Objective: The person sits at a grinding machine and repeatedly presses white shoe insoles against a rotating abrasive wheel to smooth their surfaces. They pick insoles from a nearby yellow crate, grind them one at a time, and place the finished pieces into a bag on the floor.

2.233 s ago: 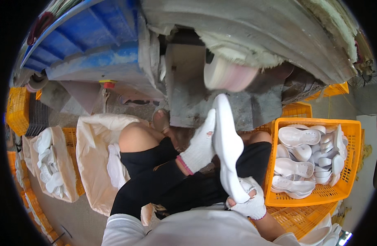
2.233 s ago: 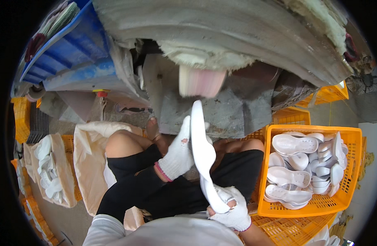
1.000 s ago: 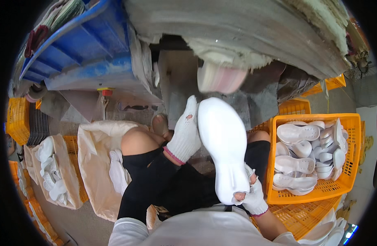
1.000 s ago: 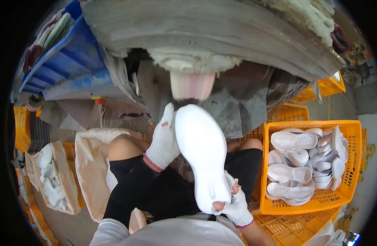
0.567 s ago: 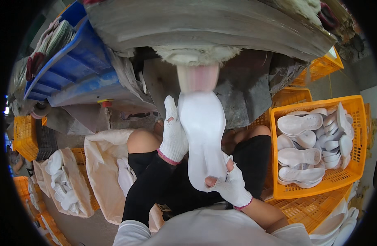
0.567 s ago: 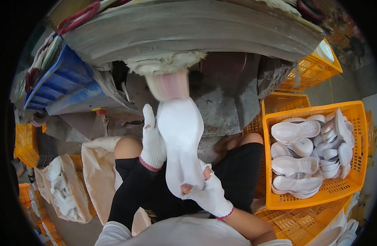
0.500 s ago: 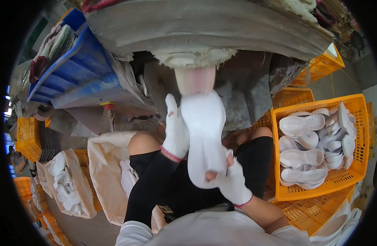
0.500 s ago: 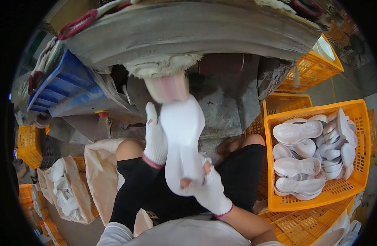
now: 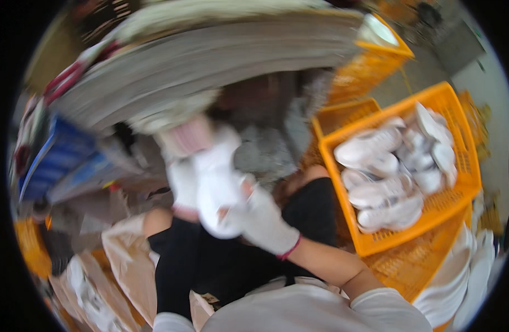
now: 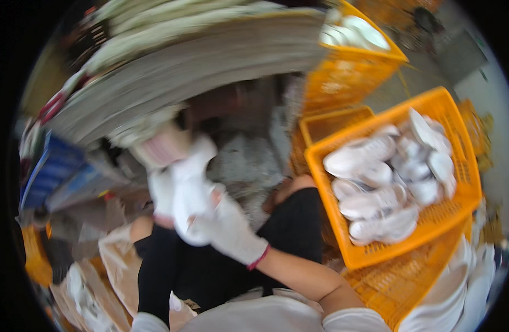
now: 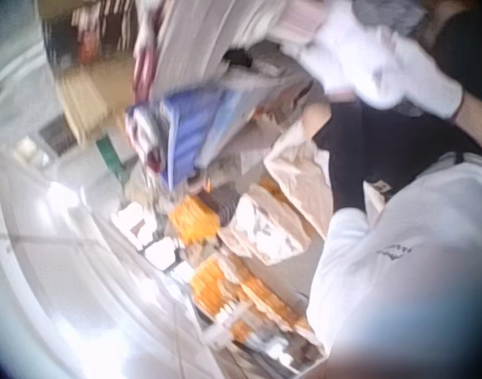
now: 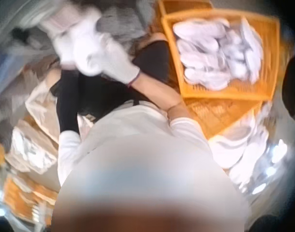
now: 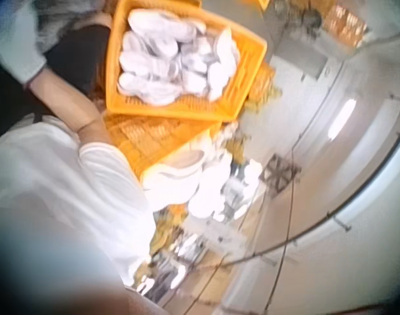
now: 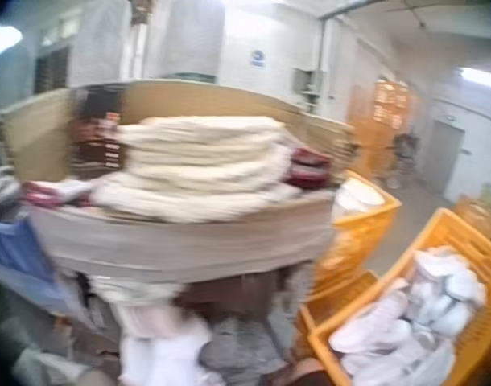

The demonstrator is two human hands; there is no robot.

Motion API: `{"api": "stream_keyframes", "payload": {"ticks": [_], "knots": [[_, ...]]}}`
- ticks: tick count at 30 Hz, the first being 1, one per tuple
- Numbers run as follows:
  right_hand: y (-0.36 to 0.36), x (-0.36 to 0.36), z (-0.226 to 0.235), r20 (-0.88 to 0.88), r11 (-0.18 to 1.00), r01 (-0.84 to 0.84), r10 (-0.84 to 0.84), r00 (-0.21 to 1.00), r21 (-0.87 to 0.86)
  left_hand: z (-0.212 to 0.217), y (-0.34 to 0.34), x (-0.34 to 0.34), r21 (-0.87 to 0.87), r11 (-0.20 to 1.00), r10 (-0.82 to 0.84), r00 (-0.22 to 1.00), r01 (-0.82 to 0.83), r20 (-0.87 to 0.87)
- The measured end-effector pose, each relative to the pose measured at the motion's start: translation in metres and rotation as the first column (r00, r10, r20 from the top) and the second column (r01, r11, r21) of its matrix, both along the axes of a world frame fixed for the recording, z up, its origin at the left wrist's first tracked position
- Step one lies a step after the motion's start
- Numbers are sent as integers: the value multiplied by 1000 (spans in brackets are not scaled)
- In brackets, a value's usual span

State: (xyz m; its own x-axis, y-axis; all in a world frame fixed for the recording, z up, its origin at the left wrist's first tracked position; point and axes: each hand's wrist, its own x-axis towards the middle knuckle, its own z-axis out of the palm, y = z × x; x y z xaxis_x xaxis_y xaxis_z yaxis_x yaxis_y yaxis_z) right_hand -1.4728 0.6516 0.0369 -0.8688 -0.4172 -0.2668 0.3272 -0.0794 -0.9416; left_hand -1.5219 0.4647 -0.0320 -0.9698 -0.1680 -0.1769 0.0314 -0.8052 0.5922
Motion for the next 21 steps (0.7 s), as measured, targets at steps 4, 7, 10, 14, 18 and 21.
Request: {"api": "stream_keyframes", "payload": {"ticks": [4, 7, 10, 14, 18, 21], "knots": [[59, 48, -36, -81, 909, -391, 405, 911, 142, 23, -7, 77, 356, 930, -128, 988, 91, 82], [147, 44, -89, -662, 791, 374, 53, 747, 485, 34, -8, 121, -21, 993, 117, 960, -115, 253], [295, 13, -105, -588, 221, 612, -170, 791, 759, 42, 1, 139, -299, 942, 248, 916, -152, 315], [443, -36, -98, -773, -496, 599, -309, 554, 628, 55, 9, 145, -480, 863, 328, 897, -157, 297], [435, -52, -74, -548, -354, 447, -270, 791, 821, 68, 14, 151, -606, 778, 355, 911, -164, 210], [368, -36, -21, -758, 78, 756, -4, 653, 650, 74, 39, 151, -708, 691, 353, 922, -145, 156]]}}
